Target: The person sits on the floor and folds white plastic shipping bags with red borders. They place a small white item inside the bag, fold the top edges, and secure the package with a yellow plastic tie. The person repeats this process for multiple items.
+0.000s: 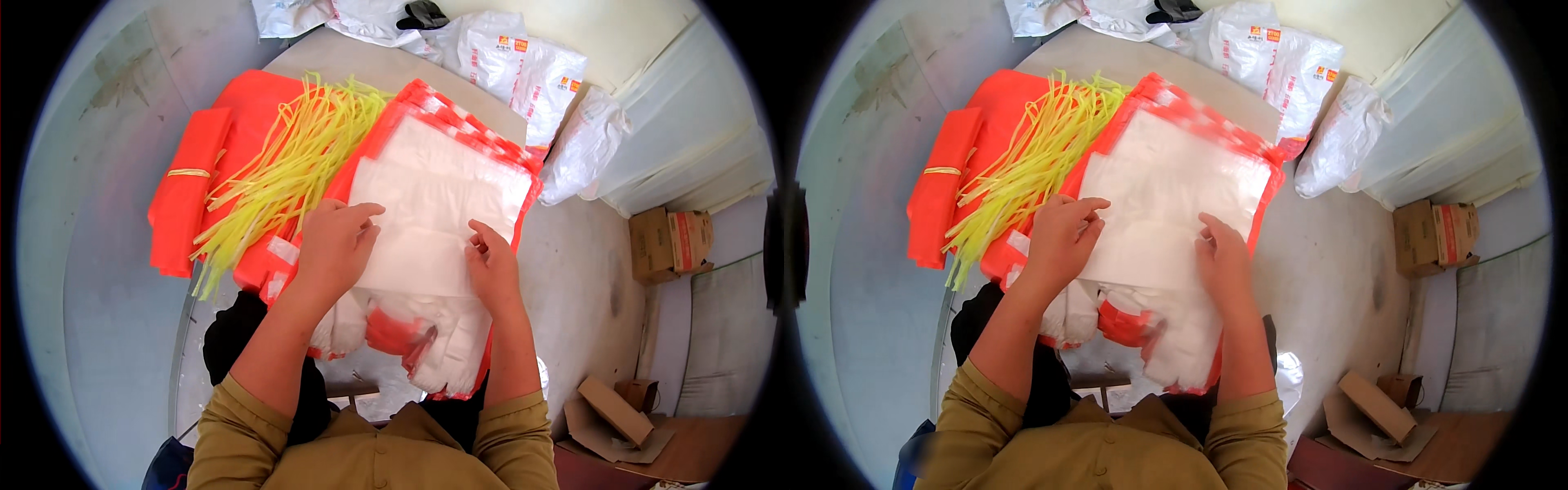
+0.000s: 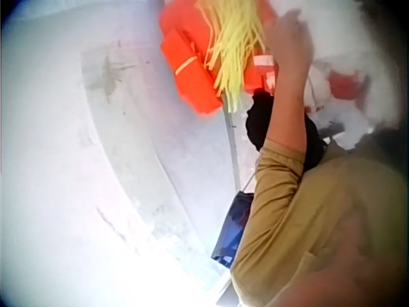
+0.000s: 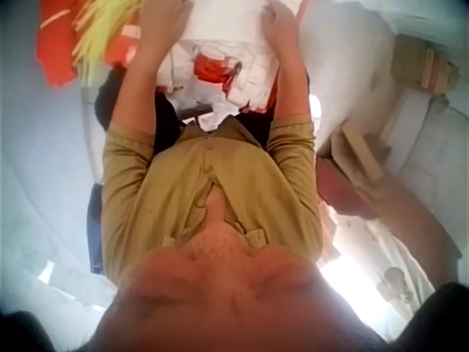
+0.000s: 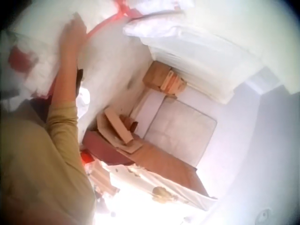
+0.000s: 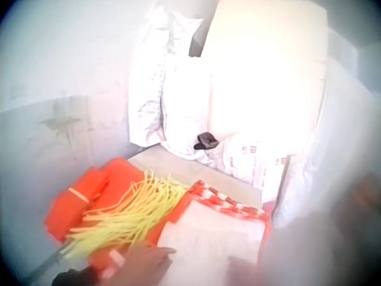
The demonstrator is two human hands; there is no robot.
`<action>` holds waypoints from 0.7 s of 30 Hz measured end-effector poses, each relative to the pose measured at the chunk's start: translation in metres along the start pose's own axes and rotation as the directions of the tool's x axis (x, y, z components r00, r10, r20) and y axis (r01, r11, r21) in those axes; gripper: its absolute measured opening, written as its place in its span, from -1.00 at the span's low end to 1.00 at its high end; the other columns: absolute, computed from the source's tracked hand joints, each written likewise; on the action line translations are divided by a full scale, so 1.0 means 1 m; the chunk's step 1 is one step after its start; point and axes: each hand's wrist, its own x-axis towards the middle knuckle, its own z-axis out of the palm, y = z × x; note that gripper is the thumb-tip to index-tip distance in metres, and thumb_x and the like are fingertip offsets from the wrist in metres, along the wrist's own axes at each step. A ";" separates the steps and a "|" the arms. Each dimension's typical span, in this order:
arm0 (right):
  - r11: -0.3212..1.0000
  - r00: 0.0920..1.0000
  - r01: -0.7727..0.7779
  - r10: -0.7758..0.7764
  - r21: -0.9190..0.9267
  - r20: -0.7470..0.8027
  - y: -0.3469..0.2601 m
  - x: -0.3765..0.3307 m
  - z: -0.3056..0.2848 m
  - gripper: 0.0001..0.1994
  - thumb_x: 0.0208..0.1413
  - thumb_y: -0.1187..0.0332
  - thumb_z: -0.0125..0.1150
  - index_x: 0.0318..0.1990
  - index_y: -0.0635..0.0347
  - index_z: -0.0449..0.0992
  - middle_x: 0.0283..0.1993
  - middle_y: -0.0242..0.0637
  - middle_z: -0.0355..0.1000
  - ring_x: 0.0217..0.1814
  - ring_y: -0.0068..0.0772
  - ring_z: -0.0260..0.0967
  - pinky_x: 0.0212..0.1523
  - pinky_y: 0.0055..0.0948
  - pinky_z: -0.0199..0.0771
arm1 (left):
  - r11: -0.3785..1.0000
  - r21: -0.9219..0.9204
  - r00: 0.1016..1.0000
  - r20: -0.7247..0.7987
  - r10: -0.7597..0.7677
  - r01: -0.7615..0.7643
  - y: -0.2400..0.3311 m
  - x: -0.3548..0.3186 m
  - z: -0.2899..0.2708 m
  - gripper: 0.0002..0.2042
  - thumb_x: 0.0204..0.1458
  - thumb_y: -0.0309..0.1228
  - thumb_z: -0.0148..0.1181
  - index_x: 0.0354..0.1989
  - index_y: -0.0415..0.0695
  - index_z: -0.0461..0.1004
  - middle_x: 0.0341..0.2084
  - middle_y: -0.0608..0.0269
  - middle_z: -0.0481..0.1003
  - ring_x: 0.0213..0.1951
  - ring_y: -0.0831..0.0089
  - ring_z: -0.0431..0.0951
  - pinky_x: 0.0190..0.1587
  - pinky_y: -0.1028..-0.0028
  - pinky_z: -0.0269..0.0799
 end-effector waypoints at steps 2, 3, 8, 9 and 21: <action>0.999 0.999 -0.051 0.050 0.021 0.010 0.002 0.001 -0.002 -0.59 0.24 0.49 0.19 0.25 0.19 0.51 -0.05 -0.18 0.52 -0.05 -0.27 0.47 0.04 -0.33 0.51 | 0.999 -0.011 0.998 0.037 -0.040 0.041 0.002 0.002 0.000 -0.75 0.08 -0.51 0.30 -0.04 -0.11 0.65 -0.40 0.24 0.63 -0.19 0.23 0.52 -0.09 0.26 0.46; 0.999 0.999 -0.043 0.043 0.030 0.007 0.003 0.001 -0.002 -0.60 0.24 0.49 0.20 0.25 0.19 0.51 -0.06 -0.19 0.52 -0.06 -0.28 0.47 0.04 -0.34 0.51 | 0.999 -0.006 0.998 0.044 -0.034 0.034 0.003 0.002 0.000 -0.75 0.09 -0.51 0.29 -0.04 -0.12 0.65 -0.40 0.24 0.62 -0.19 0.23 0.52 -0.08 0.27 0.46; 0.998 1.000 -0.018 0.018 0.056 0.009 0.005 0.001 -0.001 -0.62 0.27 0.49 0.18 0.24 0.18 0.51 -0.06 -0.22 0.51 -0.09 -0.30 0.47 0.02 -0.37 0.51 | 0.999 -0.032 0.997 0.070 -0.041 0.043 0.005 0.003 0.000 -0.75 0.14 -0.49 0.25 0.00 -0.12 0.63 -0.44 0.19 0.59 -0.22 0.22 0.52 -0.11 0.26 0.45; 0.998 1.000 -0.007 0.007 0.060 0.000 0.005 0.001 -0.001 -0.62 0.27 0.49 0.18 0.23 0.19 0.51 -0.06 -0.22 0.51 -0.09 -0.30 0.47 0.02 -0.38 0.50 | 0.999 -0.017 0.996 0.082 -0.044 0.046 0.006 0.003 -0.001 -0.75 0.15 -0.49 0.24 0.01 -0.12 0.63 -0.46 0.18 0.58 -0.23 0.21 0.51 -0.13 0.24 0.44; 0.850 0.889 0.445 -0.456 -0.282 0.030 -0.012 -0.007 -0.010 -0.58 0.04 0.54 0.29 0.12 0.20 0.55 0.15 -0.14 0.51 0.18 0.06 0.43 0.22 -0.06 0.43 | 0.919 0.390 0.993 0.062 -0.097 0.065 0.014 0.004 0.007 -0.71 0.17 -0.40 0.26 0.06 -0.16 0.53 -0.39 0.07 0.51 -0.22 0.07 0.49 -0.08 0.10 0.37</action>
